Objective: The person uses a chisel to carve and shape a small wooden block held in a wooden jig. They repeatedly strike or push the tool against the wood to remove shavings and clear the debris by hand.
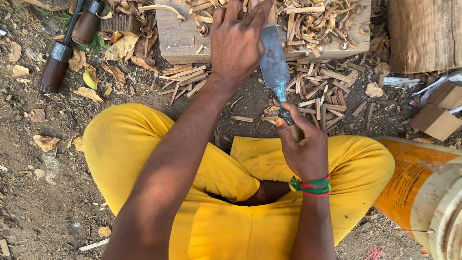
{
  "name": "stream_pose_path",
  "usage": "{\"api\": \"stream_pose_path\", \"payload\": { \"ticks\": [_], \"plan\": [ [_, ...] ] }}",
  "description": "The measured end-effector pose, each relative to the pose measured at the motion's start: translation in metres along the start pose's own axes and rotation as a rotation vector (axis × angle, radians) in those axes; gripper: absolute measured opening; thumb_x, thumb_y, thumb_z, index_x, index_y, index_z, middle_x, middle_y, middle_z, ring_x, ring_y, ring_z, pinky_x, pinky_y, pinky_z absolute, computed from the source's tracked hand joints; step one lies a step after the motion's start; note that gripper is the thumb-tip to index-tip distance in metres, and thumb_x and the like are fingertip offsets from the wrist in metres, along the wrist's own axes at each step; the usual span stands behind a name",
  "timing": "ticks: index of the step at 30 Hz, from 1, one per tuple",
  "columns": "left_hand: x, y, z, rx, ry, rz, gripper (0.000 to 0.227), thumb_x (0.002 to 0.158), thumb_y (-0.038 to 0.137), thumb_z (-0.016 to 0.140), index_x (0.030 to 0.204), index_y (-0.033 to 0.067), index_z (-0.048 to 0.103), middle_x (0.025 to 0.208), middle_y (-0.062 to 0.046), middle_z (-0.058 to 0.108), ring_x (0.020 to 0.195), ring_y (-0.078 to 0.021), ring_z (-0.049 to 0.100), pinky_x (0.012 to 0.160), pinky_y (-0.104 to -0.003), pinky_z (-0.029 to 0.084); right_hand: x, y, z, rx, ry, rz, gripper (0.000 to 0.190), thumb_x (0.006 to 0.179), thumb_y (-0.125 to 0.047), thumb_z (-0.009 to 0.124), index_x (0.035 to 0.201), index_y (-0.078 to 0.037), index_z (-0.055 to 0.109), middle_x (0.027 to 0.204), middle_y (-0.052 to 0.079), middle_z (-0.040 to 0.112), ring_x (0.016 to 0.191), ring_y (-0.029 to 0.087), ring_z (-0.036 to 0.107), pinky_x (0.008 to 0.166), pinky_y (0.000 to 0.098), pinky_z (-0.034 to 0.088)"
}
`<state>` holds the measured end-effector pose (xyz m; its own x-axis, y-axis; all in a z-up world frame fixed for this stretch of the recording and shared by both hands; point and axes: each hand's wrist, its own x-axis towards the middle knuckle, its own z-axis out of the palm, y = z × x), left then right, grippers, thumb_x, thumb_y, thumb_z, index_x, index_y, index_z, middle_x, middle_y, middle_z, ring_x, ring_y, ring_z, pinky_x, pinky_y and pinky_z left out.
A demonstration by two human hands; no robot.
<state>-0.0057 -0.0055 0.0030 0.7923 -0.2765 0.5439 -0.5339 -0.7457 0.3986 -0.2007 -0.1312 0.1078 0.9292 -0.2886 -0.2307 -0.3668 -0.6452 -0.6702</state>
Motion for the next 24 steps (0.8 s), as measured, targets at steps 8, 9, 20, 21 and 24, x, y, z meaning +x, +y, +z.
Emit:
{"api": "stream_pose_path", "payload": {
  "ticks": [8, 9, 20, 21, 24],
  "plan": [
    [0.01, -0.013, 0.012, 0.052, 0.046, 0.022, 0.053, 0.088, 0.0, 0.069, 0.139, 0.0115, 0.064, 0.111, -0.01, 0.078, 0.118, -0.0246, 0.062, 0.102, -0.045, 0.045, 0.0, -0.018, 0.012, 0.025, 0.021, 0.032, 0.042, 0.099, -0.014, 0.07, 0.14, -0.011, 0.065, 0.069, 0.003, 0.043, 0.061, 0.007, 0.036, 0.054, 0.0274, 0.034],
    [0.012, -0.013, 0.014, 0.071, 0.059, 0.043, 0.051, 0.09, 0.0, 0.069, 0.14, 0.0118, 0.064, 0.11, -0.01, 0.078, 0.121, -0.0244, 0.062, 0.107, -0.046, 0.045, -0.002, -0.022, 0.014, 0.012, 0.014, 0.131, 0.042, 0.099, -0.015, 0.071, 0.141, -0.013, 0.066, 0.063, 0.007, 0.036, 0.057, 0.009, 0.033, 0.051, 0.0306, 0.029],
    [-0.005, 0.059, -0.03, -0.817, -0.497, 0.08, 0.051, 0.078, -0.005, 0.06, 0.126, 0.0084, 0.072, 0.102, -0.018, 0.076, 0.079, -0.0291, 0.075, 0.076, -0.043, 0.062, -0.002, -0.046, 0.03, -0.045, 0.056, -0.042, 0.024, 0.1, -0.009, 0.065, 0.123, -0.003, 0.066, 0.065, 0.014, 0.055, 0.05, 0.016, 0.044, 0.052, 0.0315, 0.042],
    [-0.003, 0.058, -0.028, -0.819, -0.481, 0.09, 0.048, 0.078, -0.003, 0.062, 0.124, 0.008, 0.073, 0.098, -0.017, 0.076, 0.077, -0.0281, 0.074, 0.074, -0.043, 0.062, -0.002, -0.049, 0.031, -0.022, 0.056, -0.055, 0.024, 0.1, -0.008, 0.064, 0.123, -0.002, 0.065, 0.068, 0.013, 0.058, 0.05, 0.016, 0.047, 0.052, 0.0303, 0.043],
    [0.0, 0.054, -0.015, -0.82, -0.507, 0.085, 0.048, 0.077, -0.002, 0.061, 0.122, 0.0083, 0.074, 0.087, -0.015, 0.075, 0.066, -0.024, 0.071, 0.063, -0.041, 0.06, 0.008, -0.056, 0.035, -0.029, 0.041, 0.157, 0.031, 0.098, -0.011, 0.067, 0.128, -0.003, 0.067, 0.061, 0.016, 0.055, 0.053, 0.028, 0.044, 0.05, 0.0354, 0.041]
  ]
}}
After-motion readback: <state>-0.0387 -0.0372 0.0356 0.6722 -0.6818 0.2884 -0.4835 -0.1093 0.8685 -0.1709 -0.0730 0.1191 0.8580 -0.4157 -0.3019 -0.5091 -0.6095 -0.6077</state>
